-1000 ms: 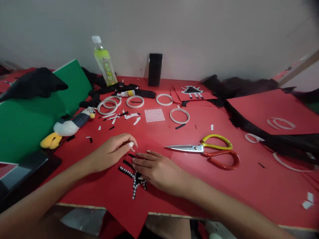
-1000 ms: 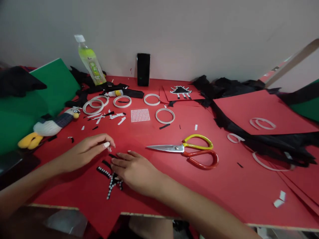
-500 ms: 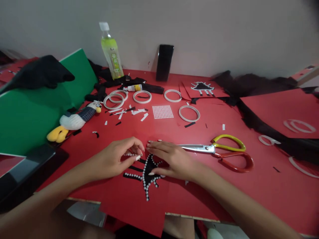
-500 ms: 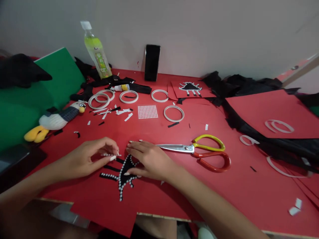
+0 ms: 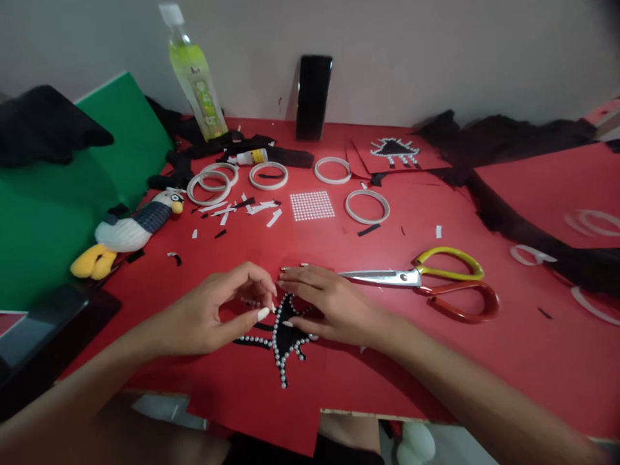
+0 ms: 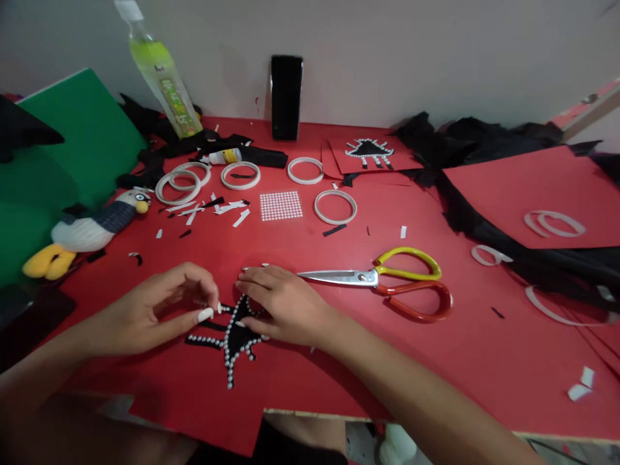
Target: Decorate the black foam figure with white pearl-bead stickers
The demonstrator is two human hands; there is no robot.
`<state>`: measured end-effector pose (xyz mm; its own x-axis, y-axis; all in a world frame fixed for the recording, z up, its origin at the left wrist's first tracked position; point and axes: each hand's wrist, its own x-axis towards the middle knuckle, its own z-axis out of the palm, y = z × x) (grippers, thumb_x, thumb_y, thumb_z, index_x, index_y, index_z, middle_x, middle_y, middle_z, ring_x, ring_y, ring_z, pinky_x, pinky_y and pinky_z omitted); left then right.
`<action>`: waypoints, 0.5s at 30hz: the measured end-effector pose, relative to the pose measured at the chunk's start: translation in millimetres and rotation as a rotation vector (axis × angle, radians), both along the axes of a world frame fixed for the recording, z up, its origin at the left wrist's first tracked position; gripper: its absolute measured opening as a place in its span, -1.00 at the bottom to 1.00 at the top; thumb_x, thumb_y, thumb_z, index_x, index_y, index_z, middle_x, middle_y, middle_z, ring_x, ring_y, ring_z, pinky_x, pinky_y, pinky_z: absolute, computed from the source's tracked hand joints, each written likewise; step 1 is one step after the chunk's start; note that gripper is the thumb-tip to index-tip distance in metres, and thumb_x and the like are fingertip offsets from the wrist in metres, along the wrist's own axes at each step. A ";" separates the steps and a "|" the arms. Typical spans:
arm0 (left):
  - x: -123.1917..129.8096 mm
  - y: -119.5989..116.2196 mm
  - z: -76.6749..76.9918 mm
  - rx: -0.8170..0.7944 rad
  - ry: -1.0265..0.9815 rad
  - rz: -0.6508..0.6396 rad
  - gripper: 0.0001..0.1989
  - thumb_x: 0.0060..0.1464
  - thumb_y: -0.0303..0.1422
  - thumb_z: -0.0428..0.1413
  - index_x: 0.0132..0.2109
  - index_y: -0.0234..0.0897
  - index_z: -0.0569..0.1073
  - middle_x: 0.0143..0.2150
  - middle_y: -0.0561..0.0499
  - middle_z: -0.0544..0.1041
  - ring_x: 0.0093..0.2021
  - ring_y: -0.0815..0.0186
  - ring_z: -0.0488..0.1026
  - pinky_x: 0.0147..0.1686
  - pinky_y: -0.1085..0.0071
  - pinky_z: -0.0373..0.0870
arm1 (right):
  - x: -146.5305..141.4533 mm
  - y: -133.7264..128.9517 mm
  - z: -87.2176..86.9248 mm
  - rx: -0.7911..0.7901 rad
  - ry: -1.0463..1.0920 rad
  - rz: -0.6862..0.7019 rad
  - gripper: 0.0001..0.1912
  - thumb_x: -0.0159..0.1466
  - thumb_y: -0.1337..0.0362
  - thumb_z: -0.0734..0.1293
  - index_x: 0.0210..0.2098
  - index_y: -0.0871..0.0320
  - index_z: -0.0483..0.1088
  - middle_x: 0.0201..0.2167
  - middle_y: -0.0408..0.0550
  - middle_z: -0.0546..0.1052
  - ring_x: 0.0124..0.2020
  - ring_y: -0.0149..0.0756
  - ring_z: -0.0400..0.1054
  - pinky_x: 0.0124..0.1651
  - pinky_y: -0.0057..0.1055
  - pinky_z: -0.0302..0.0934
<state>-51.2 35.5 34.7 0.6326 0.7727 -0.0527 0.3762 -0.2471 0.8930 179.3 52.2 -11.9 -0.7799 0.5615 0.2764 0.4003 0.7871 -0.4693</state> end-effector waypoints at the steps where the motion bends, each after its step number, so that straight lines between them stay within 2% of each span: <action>1: 0.1 0.6 -0.6 -0.015 -0.020 -0.004 -0.85 0.16 -0.47 0.00 -0.12 -0.19 0.27 -0.21 0.05 0.39 -0.20 0.42 0.43 -0.17 0.48 0.41 | -0.1 -0.1 0.0 0.009 0.002 0.000 -0.57 0.25 0.16 0.29 0.03 0.30 0.32 0.09 0.18 0.39 0.11 -0.12 0.27 0.16 -0.14 0.19; 9: 0.4 6.5 -12.6 -0.119 -0.090 -0.031 -0.92 0.21 -0.47 -0.05 -0.15 -0.21 0.26 -0.22 0.03 0.34 -0.19 0.42 0.38 -0.15 0.49 0.37 | 0.0 -0.3 2.6 0.060 -0.004 0.000 -0.55 0.25 0.17 0.29 0.03 0.35 0.32 0.07 0.21 0.41 0.07 -0.11 0.31 0.11 -0.11 0.22; 15: 4.3 8.0 -11.0 -0.084 -0.050 -0.065 -0.95 0.19 -0.46 -0.05 -0.21 -0.23 0.27 -0.26 0.03 0.35 -0.24 0.40 0.37 -0.21 0.45 0.36 | 0.1 -0.2 2.6 0.039 -0.002 -0.002 -0.59 0.25 0.19 0.29 0.02 0.31 0.33 0.07 0.19 0.40 0.07 -0.12 0.30 0.10 -0.14 0.23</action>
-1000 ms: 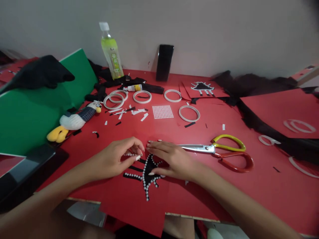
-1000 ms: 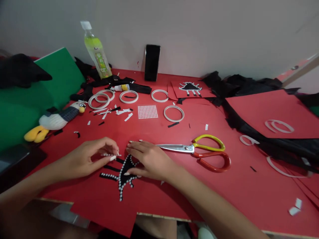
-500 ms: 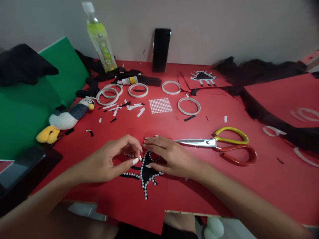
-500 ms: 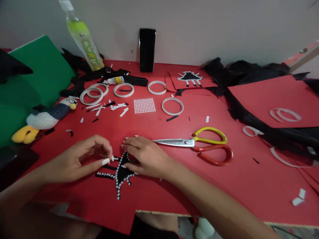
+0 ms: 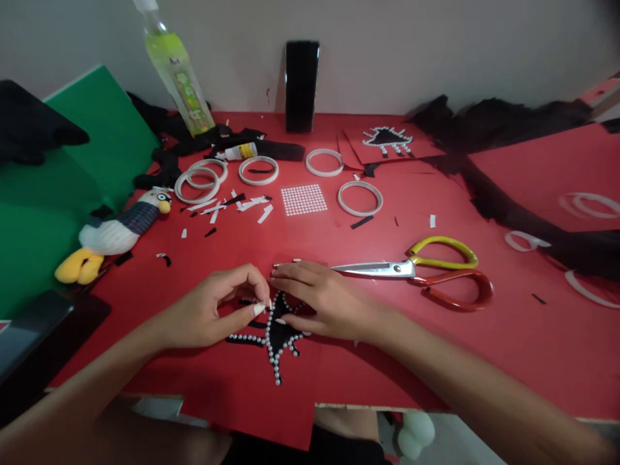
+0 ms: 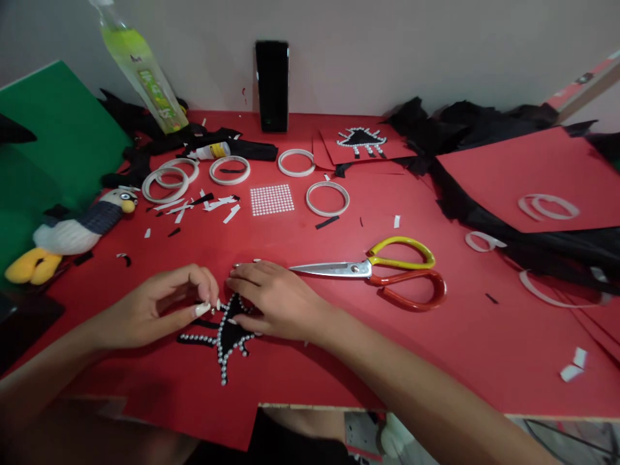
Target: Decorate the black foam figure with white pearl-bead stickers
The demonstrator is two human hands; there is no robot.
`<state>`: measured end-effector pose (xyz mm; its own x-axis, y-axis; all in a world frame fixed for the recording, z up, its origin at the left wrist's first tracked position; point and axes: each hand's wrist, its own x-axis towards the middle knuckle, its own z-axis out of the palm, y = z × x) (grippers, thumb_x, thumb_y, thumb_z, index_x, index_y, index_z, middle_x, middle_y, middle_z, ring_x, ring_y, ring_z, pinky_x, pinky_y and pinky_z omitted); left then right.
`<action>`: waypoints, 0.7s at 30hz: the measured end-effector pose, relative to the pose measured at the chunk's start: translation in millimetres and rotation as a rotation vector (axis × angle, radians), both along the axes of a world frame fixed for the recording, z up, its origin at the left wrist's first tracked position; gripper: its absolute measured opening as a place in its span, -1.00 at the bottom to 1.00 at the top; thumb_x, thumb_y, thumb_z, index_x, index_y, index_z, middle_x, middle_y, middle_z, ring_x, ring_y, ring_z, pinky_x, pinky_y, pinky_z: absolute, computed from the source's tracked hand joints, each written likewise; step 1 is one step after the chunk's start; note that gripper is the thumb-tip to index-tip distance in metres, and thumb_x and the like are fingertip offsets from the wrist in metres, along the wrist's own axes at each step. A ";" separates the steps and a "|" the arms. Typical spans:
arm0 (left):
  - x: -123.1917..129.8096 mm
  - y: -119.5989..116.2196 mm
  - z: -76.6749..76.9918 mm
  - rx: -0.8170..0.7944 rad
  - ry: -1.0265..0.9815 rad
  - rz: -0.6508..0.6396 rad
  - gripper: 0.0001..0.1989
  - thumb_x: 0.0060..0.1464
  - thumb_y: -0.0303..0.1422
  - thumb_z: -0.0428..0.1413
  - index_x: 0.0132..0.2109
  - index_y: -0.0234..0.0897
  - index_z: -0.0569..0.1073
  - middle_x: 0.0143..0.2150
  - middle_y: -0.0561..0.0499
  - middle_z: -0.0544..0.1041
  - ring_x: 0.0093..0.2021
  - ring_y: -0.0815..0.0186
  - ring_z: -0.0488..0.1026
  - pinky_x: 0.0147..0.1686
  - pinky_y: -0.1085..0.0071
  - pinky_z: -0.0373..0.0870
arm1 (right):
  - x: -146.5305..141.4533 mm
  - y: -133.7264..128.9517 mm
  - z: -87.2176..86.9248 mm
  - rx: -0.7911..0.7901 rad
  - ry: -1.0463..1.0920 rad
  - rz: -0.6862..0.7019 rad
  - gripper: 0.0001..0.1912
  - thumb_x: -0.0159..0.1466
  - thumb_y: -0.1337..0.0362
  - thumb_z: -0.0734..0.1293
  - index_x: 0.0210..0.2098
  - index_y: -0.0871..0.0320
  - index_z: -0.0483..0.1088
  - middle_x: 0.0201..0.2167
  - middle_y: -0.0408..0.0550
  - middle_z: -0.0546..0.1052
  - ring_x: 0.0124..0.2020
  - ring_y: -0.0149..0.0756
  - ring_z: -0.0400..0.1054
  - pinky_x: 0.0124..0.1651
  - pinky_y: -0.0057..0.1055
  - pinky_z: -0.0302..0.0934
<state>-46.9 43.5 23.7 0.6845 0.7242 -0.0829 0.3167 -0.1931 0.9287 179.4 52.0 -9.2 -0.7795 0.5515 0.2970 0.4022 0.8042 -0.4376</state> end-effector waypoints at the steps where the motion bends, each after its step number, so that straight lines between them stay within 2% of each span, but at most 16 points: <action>1: 0.4 0.3 0.5 0.025 0.025 -0.004 -0.95 0.18 -0.46 -0.04 -0.21 -0.24 0.28 -0.27 0.03 0.36 -0.25 0.40 0.37 -0.22 0.46 0.36 | 0.0 0.0 -0.2 -0.001 -0.002 0.000 -0.59 0.25 0.19 0.28 0.02 0.30 0.33 0.08 0.18 0.40 0.08 -0.12 0.30 0.09 -0.14 0.23; 6: 1.1 1.5 2.8 0.169 0.177 -0.023 -0.94 0.14 -0.46 -0.03 -0.23 -0.24 0.29 -0.29 0.06 0.38 -0.31 0.42 0.35 -0.28 0.49 0.33 | -0.2 0.4 -0.8 0.008 0.002 0.003 -0.58 0.25 0.16 0.29 0.02 0.28 0.32 0.07 0.18 0.41 0.08 -0.13 0.30 0.11 -0.12 0.22; 13: -1.0 0.9 5.5 0.237 0.263 -0.050 -0.94 0.14 -0.45 -0.03 -0.22 -0.22 0.28 -0.28 0.07 0.39 -0.30 0.42 0.36 -0.27 0.51 0.33 | -0.3 0.4 -0.7 0.005 0.004 0.003 -0.58 0.24 0.18 0.30 0.01 0.31 0.33 0.06 0.18 0.41 0.07 -0.12 0.31 0.11 -0.14 0.22; 18: -1.7 0.0 2.1 0.278 0.309 -0.042 -0.96 0.13 -0.44 -0.03 -0.25 -0.23 0.29 -0.30 0.05 0.40 -0.33 0.40 0.35 -0.31 0.50 0.32 | -0.2 0.4 -0.2 -0.002 0.008 0.002 -0.58 0.23 0.19 0.31 0.01 0.32 0.33 0.06 0.17 0.41 0.07 -0.14 0.30 0.14 -0.16 0.20; 21: -1.3 -1.1 -1.2 0.364 0.351 -0.049 -0.90 0.16 -0.44 -0.04 -0.20 -0.23 0.35 -0.26 0.02 0.40 -0.27 0.37 0.38 -0.25 0.45 0.32 | -0.2 0.2 0.1 -0.012 0.001 0.002 -0.58 0.22 0.20 0.32 0.00 0.32 0.34 0.06 0.17 0.41 0.07 -0.14 0.30 0.13 -0.16 0.21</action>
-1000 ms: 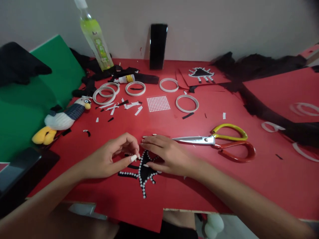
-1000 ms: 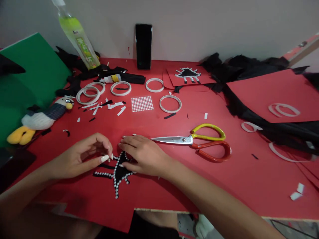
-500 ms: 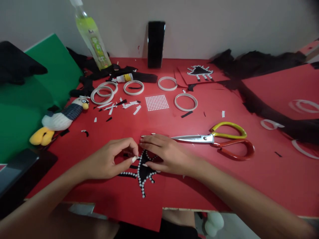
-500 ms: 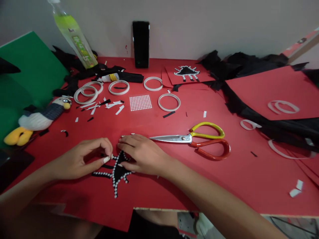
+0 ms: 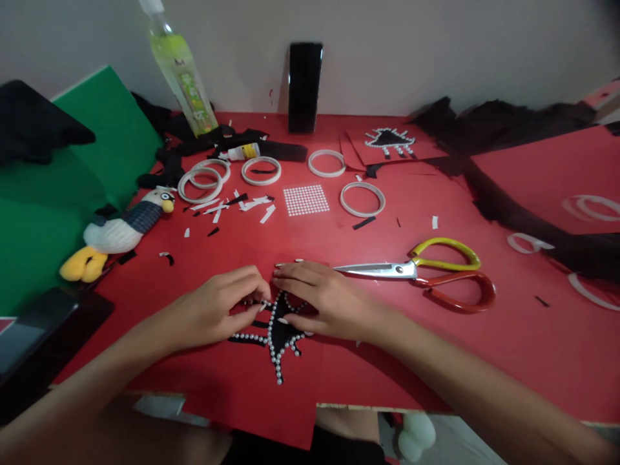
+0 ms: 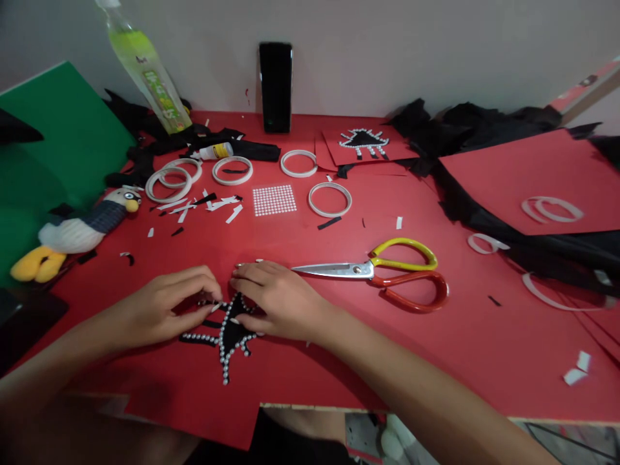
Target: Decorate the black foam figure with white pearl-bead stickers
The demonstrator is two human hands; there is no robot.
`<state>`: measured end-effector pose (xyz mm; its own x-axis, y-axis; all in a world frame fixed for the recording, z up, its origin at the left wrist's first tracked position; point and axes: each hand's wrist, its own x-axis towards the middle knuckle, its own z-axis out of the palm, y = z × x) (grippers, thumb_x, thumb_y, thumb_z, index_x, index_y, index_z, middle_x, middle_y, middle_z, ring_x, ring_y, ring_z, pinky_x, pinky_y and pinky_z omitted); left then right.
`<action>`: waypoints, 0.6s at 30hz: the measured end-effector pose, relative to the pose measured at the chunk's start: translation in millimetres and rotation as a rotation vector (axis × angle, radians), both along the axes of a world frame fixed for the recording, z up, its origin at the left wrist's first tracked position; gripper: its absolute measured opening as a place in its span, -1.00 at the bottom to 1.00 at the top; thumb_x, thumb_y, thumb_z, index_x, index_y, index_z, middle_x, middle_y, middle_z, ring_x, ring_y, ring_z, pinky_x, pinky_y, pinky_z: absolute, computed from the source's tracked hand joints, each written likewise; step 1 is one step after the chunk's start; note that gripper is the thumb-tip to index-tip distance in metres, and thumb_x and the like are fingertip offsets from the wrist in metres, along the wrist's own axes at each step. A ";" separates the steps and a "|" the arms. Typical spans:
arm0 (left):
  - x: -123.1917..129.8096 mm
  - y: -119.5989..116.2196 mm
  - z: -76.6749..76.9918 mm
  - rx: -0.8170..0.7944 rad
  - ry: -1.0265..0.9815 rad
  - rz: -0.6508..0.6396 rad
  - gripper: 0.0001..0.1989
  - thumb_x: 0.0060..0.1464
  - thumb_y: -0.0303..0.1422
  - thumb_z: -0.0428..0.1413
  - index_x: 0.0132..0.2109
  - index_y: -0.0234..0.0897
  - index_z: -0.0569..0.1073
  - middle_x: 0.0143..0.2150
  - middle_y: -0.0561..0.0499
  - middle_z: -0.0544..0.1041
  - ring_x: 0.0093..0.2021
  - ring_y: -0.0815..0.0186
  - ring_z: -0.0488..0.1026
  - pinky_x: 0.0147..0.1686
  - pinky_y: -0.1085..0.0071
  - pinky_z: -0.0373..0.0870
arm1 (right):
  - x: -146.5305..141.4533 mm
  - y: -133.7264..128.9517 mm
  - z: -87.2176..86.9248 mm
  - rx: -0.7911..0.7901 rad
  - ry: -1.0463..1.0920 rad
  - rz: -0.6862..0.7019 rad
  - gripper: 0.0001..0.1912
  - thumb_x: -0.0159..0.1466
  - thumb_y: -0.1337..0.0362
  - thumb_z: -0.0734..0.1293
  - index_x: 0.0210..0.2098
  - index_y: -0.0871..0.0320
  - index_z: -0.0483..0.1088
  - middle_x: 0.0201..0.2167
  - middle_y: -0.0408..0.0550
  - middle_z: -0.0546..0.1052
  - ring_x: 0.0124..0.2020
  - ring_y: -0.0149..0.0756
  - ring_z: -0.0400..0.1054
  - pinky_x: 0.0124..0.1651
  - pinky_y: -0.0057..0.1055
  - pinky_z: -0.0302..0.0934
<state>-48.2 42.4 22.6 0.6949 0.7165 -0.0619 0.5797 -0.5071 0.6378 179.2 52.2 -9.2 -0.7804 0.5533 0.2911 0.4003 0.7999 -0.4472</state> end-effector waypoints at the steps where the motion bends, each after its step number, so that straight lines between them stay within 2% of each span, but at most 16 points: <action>1: 0.3 -0.8 -0.7 0.028 0.020 -0.011 -0.87 0.17 -0.44 -0.05 -0.17 -0.23 0.37 -0.23 0.01 0.39 -0.24 0.36 0.38 -0.22 0.45 0.32 | 0.0 -0.1 -0.1 -0.003 -0.004 0.000 -0.58 0.22 0.20 0.32 0.00 0.32 0.34 0.07 0.17 0.41 0.08 -0.14 0.29 0.13 -0.15 0.20; 4: 1.6 -4.1 -0.7 0.075 0.060 -0.043 -0.80 0.19 -0.46 -0.06 -0.08 -0.21 0.37 -0.18 -0.01 0.38 -0.22 0.37 0.40 -0.21 0.46 0.33 | 0.2 -0.2 -0.8 -0.009 -0.007 -0.005 -0.57 0.22 0.20 0.32 0.02 0.31 0.33 0.08 0.15 0.40 0.09 -0.13 0.29 0.15 -0.14 0.19; 8: 2.6 -7.4 1.6 0.128 0.016 -0.030 -0.79 0.19 -0.47 -0.06 -0.06 -0.21 0.37 -0.14 -0.03 0.38 -0.21 0.37 0.42 -0.20 0.48 0.36 | 0.3 0.0 -0.7 -0.007 0.005 0.005 -0.58 0.22 0.19 0.32 0.00 0.33 0.34 0.07 0.17 0.41 0.08 -0.12 0.29 0.14 -0.15 0.19; 11: -0.9 -6.4 3.8 0.209 0.020 -0.029 -0.72 0.18 -0.47 -0.04 0.03 -0.21 0.34 -0.08 -0.06 0.43 -0.09 0.29 0.42 -0.09 0.39 0.37 | 0.4 0.3 0.8 -0.007 -0.001 0.009 -0.57 0.24 0.19 0.31 0.01 0.33 0.34 0.07 0.18 0.40 0.08 -0.11 0.29 0.13 -0.15 0.20; 15: -10.3 -3.3 8.6 0.362 0.114 -0.098 -0.65 0.19 -0.50 -0.10 0.09 -0.24 0.33 -0.04 -0.12 0.48 -0.01 0.16 0.39 0.01 0.21 0.34 | 1.1 0.3 0.4 -0.027 -0.011 0.001 -0.58 0.25 0.19 0.30 0.03 0.31 0.33 0.08 0.17 0.39 0.08 -0.11 0.29 0.12 -0.15 0.21; 18: -12.6 -4.8 12.6 0.394 0.094 -0.094 -0.60 0.18 -0.53 -0.11 0.13 -0.19 0.31 -0.03 -0.10 0.48 -0.01 0.16 0.40 0.05 0.18 0.31 | 1.2 -0.7 -2.0 -0.063 0.009 0.008 -0.58 0.24 0.20 0.30 0.03 0.32 0.32 0.09 0.20 0.38 0.10 -0.09 0.27 0.14 -0.12 0.18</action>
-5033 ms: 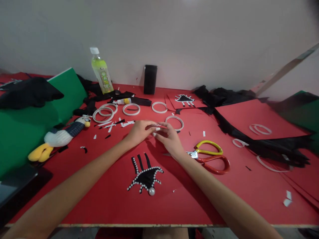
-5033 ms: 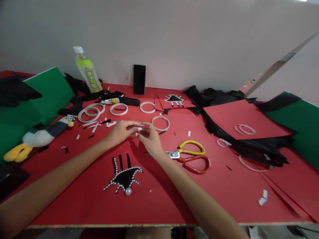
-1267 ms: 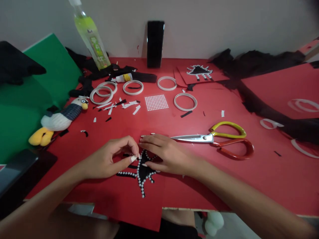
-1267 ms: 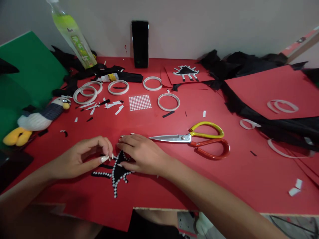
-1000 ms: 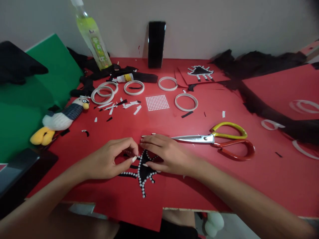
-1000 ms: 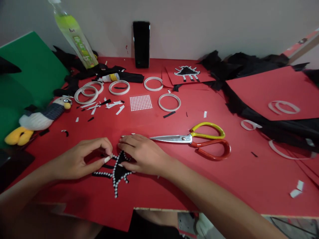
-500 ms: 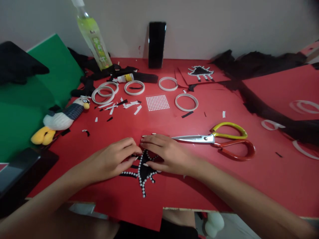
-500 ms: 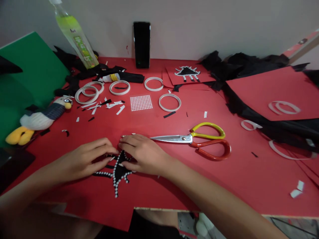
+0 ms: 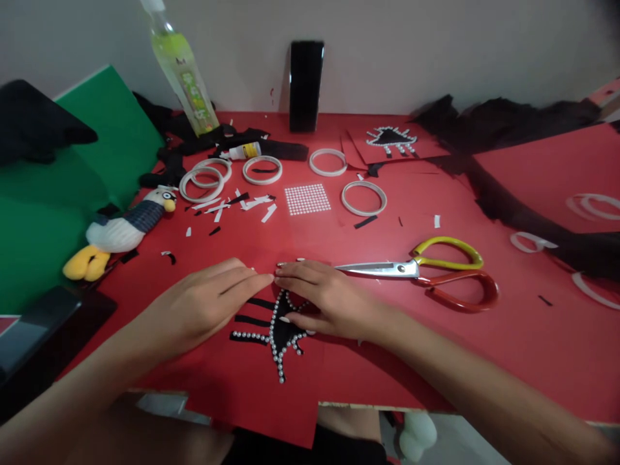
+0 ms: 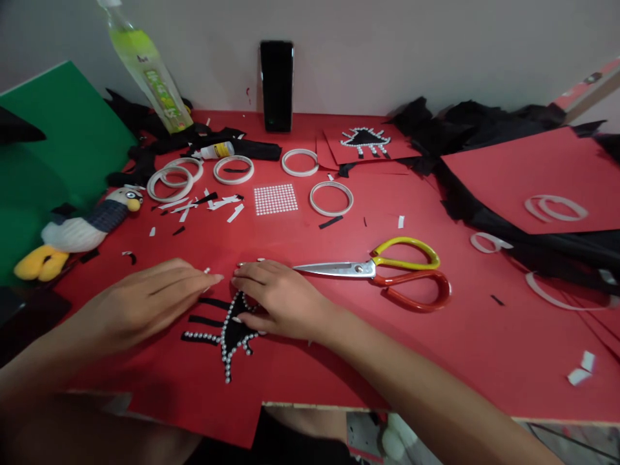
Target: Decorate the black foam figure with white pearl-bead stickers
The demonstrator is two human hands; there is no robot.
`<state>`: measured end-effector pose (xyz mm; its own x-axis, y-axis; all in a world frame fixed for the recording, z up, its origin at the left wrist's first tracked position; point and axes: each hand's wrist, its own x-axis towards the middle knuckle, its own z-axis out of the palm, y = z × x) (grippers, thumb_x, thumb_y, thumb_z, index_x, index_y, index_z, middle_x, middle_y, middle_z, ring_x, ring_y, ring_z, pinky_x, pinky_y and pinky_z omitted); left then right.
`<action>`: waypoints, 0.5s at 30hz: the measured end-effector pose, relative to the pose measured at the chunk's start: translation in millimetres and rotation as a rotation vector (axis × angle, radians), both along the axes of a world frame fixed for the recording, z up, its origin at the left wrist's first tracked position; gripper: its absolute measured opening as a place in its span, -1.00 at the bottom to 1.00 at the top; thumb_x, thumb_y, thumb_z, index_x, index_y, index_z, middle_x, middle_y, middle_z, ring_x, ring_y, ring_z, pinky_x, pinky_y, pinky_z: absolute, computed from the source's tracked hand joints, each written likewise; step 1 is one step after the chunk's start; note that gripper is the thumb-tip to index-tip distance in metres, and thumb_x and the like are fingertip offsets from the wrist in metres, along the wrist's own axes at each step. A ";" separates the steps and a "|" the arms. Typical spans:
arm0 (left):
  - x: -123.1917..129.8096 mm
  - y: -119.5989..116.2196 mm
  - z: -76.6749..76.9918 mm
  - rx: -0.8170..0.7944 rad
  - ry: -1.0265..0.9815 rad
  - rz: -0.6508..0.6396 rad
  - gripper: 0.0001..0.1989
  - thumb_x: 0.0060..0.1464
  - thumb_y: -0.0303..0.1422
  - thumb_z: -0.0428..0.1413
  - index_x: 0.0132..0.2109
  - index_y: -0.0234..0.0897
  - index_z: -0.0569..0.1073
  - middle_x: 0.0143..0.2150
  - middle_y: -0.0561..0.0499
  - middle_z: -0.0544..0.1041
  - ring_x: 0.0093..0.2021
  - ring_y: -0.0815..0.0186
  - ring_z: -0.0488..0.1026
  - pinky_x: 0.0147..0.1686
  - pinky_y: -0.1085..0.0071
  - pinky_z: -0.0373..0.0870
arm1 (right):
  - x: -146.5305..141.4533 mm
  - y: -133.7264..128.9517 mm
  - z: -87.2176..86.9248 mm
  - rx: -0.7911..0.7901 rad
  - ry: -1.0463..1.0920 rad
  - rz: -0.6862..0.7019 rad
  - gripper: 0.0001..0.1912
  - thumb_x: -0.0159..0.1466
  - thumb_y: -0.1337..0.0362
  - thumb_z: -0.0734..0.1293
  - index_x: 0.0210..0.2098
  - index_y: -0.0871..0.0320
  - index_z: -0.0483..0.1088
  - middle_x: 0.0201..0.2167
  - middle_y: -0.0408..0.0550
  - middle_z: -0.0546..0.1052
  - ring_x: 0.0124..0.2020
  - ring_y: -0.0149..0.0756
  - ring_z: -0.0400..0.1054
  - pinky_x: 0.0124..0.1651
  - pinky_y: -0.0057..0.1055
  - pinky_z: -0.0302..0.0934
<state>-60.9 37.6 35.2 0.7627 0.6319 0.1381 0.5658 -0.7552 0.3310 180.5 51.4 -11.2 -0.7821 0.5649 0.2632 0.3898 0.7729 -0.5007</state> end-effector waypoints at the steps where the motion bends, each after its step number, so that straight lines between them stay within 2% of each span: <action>1: 1.2 -1.6 1.2 -0.024 -0.037 0.018 -0.59 0.18 -0.52 -0.08 0.14 -0.16 0.30 -0.04 -0.08 0.48 -0.02 0.20 0.41 0.03 0.22 0.33 | -0.2 -0.7 0.0 -0.026 0.030 -0.004 -0.58 0.24 0.22 0.31 0.03 0.33 0.32 0.09 0.21 0.38 0.12 -0.08 0.25 0.16 -0.11 0.16; 3: 6.4 -6.0 3.2 -0.103 -0.143 0.060 -0.59 0.15 -0.51 0.00 0.12 -0.11 0.29 -0.07 -0.03 0.46 -0.06 0.28 0.43 -0.05 0.35 0.39 | -1.3 -2.9 2.7 -0.123 0.150 -0.023 -0.58 0.23 0.26 0.32 0.04 0.34 0.31 0.08 0.23 0.39 0.16 -0.11 0.20 0.19 -0.12 0.13; 5: 13.3 -10.6 5.1 -0.190 -0.254 0.087 -0.61 0.11 -0.51 0.06 0.07 -0.12 0.30 -0.09 -0.01 0.44 -0.10 0.33 0.44 -0.15 0.45 0.42 | -3.1 -6.0 9.6 -0.297 0.313 -0.050 -0.58 0.22 0.29 0.34 0.04 0.31 0.31 0.05 0.18 0.41 0.14 -0.18 0.22 0.17 -0.18 0.15; 9: 22.6 -15.2 8.6 -0.308 -0.325 0.051 -0.62 0.05 -0.56 0.09 0.01 -0.17 0.30 -0.13 0.02 0.43 -0.13 0.39 0.43 -0.15 0.51 0.40 | -6.5 -13.5 25.2 -0.813 0.468 -0.041 -0.78 0.23 0.31 0.32 -0.12 0.21 0.40 -0.22 -0.03 0.51 -0.24 -0.38 0.40 -0.15 -0.37 0.31; 12: 23.9 -15.1 9.0 -0.304 -0.291 0.041 -0.65 0.07 -0.55 0.07 0.00 -0.19 0.30 -0.14 0.03 0.43 -0.15 0.42 0.43 -0.16 0.55 0.39 | -7.9 -16.7 26.3 -1.056 0.525 -0.080 -0.86 0.22 0.28 0.33 -0.25 0.22 0.43 -0.42 -0.15 0.47 -0.44 -0.49 0.31 -0.35 -0.49 0.24; 15: 26.1 -15.7 5.5 -0.213 -0.228 0.057 -0.72 0.13 -0.52 0.05 0.00 -0.24 0.31 -0.13 0.01 0.44 -0.15 0.42 0.43 -0.16 0.55 0.38 | -8.8 -16.2 19.8 -1.181 0.611 -0.138 -0.80 0.17 0.27 0.38 -0.21 0.19 0.38 -0.50 -0.23 0.39 -0.53 -0.53 0.23 -0.47 -0.55 0.16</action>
